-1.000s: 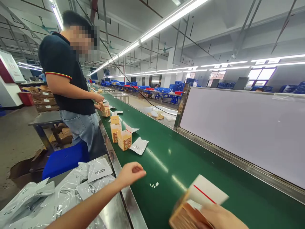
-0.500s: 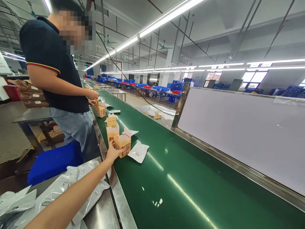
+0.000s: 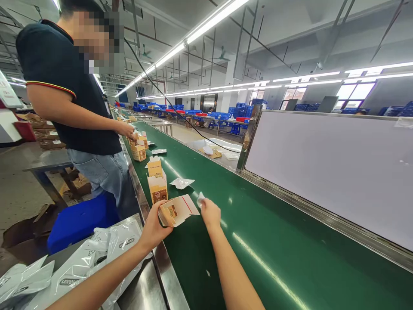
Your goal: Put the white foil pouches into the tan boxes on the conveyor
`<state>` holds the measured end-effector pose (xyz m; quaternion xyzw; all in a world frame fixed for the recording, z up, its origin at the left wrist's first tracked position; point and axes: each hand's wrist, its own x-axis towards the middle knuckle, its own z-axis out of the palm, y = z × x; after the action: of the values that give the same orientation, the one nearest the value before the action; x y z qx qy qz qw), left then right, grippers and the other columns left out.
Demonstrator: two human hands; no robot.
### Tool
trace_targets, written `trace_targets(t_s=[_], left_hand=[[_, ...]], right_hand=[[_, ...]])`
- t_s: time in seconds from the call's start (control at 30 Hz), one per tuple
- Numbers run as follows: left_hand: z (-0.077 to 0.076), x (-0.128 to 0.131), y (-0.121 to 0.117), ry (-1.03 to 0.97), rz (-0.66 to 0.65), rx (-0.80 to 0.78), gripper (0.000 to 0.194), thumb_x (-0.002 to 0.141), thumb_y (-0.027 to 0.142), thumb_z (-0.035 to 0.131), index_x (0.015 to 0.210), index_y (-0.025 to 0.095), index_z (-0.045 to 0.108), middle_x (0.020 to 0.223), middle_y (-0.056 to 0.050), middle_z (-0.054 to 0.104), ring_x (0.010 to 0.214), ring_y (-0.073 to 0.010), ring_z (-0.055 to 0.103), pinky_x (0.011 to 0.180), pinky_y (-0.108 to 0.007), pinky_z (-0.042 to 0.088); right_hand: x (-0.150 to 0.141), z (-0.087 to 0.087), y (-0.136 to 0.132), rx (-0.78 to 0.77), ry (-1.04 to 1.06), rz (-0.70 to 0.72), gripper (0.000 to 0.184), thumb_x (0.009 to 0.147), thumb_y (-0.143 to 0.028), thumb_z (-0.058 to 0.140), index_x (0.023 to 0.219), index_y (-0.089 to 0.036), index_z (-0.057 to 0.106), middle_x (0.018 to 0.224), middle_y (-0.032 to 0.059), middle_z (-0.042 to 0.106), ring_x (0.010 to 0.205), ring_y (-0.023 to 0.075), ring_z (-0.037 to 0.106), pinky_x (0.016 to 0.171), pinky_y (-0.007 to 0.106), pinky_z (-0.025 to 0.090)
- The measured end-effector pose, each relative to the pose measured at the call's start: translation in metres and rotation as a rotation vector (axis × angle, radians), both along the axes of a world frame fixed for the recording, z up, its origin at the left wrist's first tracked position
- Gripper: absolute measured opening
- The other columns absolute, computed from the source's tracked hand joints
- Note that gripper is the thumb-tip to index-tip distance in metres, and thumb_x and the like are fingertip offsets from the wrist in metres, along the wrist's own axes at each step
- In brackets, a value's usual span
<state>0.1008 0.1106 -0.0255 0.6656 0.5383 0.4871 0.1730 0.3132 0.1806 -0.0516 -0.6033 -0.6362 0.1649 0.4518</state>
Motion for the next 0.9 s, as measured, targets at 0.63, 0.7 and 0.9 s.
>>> trace_targets(t_s=[0.63,0.7,0.9], left_hand=[[-0.005,0.076,-0.064,0.206,-0.233,0.323,0.055,0.069,0.011,0.056,0.119,0.024,0.038,0.127,-0.01,0.053,0.127,-0.0263,0.045,0.11,-0.05,0.032],[-0.012,0.084,-0.071,0.203,-0.288,0.32,0.058,0.069,0.01,0.055,0.122,0.024,0.037,0.128,-0.01,0.053,0.127,-0.0264,0.045,0.109,-0.051,0.033],[-0.021,0.1,-0.09,0.095,-0.349,0.001,0.072,0.052,0.009,0.058,0.121,0.022,0.041,0.123,-0.01,0.054,0.119,-0.0303,0.049,0.106,-0.053,0.035]], right_hand=[[0.029,0.084,-0.184,0.304,-0.606,0.276,0.028,0.077,0.001,0.047,0.08,-0.022,0.063,0.081,0.0011,0.068,0.078,0.0209,0.058,0.067,0.031,0.052],[0.021,0.073,-0.184,0.243,-0.567,0.253,0.029,0.078,-0.003,0.05,0.095,-0.022,0.063,0.096,0.0042,0.068,0.09,0.0237,0.059,0.077,0.037,0.053],[0.041,0.057,-0.186,-0.105,-0.16,0.499,0.042,0.089,-0.018,0.038,0.13,-0.023,0.046,0.121,0.0095,0.059,0.107,0.0201,0.059,0.09,0.035,0.052]])
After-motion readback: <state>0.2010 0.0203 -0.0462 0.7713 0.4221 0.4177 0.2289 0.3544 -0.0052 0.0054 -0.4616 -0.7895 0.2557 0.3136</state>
